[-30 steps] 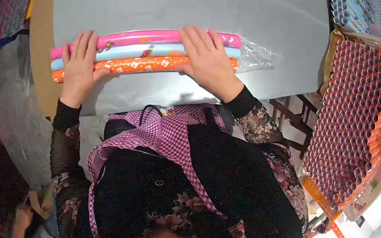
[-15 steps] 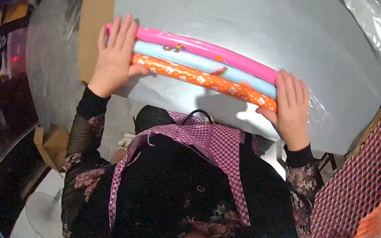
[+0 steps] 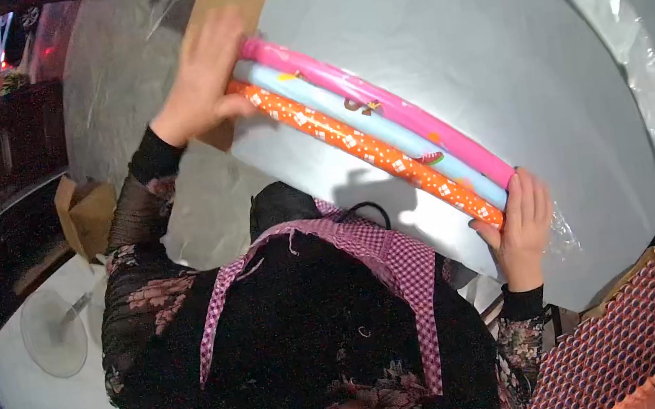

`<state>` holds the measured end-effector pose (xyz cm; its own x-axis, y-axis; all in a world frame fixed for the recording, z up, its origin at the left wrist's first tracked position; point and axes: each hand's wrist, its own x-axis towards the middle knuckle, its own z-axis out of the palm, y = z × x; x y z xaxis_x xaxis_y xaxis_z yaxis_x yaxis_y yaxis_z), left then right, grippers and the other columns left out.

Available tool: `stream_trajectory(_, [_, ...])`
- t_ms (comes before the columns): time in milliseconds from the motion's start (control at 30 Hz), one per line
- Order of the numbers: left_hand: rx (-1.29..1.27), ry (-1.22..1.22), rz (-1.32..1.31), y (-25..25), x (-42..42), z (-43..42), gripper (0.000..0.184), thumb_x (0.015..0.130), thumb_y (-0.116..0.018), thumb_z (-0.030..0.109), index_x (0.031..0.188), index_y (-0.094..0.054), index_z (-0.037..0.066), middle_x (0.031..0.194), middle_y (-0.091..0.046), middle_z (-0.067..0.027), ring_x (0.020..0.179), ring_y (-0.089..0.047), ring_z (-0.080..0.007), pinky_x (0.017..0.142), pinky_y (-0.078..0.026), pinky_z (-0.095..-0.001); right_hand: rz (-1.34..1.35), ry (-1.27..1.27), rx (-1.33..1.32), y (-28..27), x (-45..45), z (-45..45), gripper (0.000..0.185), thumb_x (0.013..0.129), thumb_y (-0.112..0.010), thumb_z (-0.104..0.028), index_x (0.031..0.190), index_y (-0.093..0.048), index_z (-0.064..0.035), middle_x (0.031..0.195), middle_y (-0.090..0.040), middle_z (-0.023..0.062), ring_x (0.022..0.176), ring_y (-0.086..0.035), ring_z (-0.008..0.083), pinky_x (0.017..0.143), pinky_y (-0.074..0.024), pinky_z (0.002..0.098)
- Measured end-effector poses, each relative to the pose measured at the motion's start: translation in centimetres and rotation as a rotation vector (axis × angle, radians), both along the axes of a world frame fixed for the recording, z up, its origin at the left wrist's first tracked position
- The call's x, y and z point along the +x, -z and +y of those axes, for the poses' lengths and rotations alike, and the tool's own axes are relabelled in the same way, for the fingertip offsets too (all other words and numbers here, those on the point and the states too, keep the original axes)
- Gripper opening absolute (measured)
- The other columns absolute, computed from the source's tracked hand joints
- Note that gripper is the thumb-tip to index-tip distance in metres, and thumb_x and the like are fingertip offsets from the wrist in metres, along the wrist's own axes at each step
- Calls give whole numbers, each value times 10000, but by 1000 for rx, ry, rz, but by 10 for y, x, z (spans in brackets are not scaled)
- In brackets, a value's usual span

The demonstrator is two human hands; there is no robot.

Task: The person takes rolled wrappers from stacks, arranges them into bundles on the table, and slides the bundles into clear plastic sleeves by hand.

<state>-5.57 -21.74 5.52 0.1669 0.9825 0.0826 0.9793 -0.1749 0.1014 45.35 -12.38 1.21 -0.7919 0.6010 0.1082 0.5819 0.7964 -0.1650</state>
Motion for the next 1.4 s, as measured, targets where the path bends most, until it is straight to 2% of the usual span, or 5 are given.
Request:
stream_trajectory(300, [-126, 277, 51, 2, 50, -19, 904, 790, -600, 664, 1431, -438, 47, 1492, -376, -224, 1353, -365, -427, 1113, -276, -578, 64, -118, -84, -20, -12, 26, 919, 694, -749, -535, 1341, -465, 53, 1328, -522, 224, 1219, -492, 408, 1041, -374, 530])
stream_trajectory(767, [86, -360, 44, 38, 122, -132, 924, 675, -782, 542, 1380, -482, 24, 1348, -450, -239, 1257, -417, -423, 1061, -315, -580, -130, -681, 206, -27, -155, 172, 829, 810, -664, -503, 1445, -384, -50, 1467, -436, 142, 1359, -411, 316, 1130, -305, 470])
stream_trajectory(867, [99, -468, 7, 47, 142, -133, 971, 721, -785, 470, 1442, -362, -23, 1351, -417, -270, 1260, -398, -451, 1057, -312, -576, -135, -504, 234, -21, -169, 202, 807, 822, -677, -480, 1444, -388, -56, 1493, -412, 145, 1391, -382, 318, 1143, -299, 482])
stream_trajectory(1133, [182, -725, 88, 51, 108, -18, 844, 819, -705, 483, 1413, -395, -31, 1200, -510, -228, 1100, -507, -403, 929, -405, -509, 365, -157, 103, -27, -148, 141, 598, 879, -669, -193, 1408, -444, -28, 1483, -436, 172, 1403, -375, 348, 1144, -288, 493])
stream_trajectory(1400, [211, -873, 94, 67, 84, 174, 910, 862, -581, 631, 1441, -364, -36, 1405, -443, -275, 1214, -504, -426, 985, -372, -571, 395, 46, -122, -5, -54, 8, 432, 854, -654, -131, 1246, -551, 19, 1391, -495, 238, 1307, -451, 405, 1102, -321, 515])
